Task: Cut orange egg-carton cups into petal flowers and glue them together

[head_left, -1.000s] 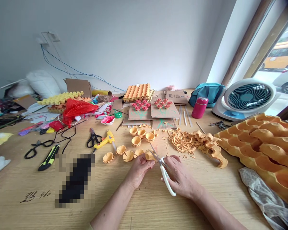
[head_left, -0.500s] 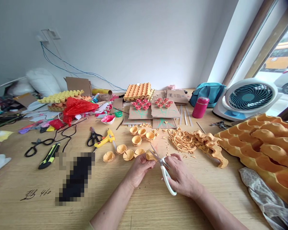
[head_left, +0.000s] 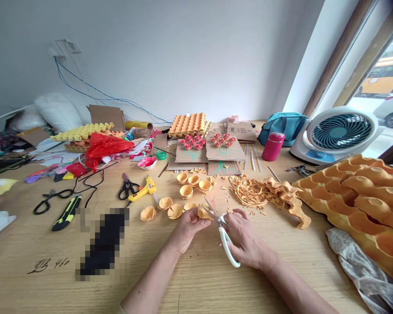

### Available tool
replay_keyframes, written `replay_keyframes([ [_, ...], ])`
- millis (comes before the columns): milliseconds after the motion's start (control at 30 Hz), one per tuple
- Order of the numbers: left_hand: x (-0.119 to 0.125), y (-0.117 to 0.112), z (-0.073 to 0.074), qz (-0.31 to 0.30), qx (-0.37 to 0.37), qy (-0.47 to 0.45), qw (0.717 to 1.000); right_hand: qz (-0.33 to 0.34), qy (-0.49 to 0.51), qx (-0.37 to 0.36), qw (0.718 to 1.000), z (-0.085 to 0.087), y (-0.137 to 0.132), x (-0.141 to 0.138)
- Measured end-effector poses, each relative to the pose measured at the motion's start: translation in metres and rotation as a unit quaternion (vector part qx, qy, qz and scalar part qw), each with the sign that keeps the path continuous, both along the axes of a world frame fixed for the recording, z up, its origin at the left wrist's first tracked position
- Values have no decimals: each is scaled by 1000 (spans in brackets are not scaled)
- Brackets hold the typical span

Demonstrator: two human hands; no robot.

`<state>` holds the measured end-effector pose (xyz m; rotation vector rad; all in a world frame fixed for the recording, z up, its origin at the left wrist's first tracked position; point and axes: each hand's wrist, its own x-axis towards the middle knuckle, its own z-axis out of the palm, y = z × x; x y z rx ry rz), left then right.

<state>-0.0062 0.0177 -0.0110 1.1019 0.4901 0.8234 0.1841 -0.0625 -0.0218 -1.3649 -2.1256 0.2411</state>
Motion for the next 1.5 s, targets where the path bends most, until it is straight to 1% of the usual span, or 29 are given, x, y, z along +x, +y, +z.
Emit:
replay_keyframes([
  [367,-1,1,4,-3,1,-8,1000,21,20,14,999,1,-1,2],
  [467,-1,1,2,4,-5,-5,1000,26,25,20,999,0,-1,1],
  [700,-3,6,-8,21,-56,-6,998,33,37,31,998,-1,-2,0],
  [1000,-2,4,-2,32,-88,-40,995,30,52,21,998,-2,-2,0],
  [1233,-3,5,-4,41,-111,-65,991,31,61,11,998,-4,-1,0],
  [1367,-3,6,-8,37,-112,-72,990,5,104,-14,994,-7,1,-3],
  [1433,-2,5,-10,37,-118,-66,990,-19,152,-34,988,-7,2,-5],
  [1500,-1,3,-10,38,-125,-52,990,-38,222,-71,972,-7,5,-7],
])
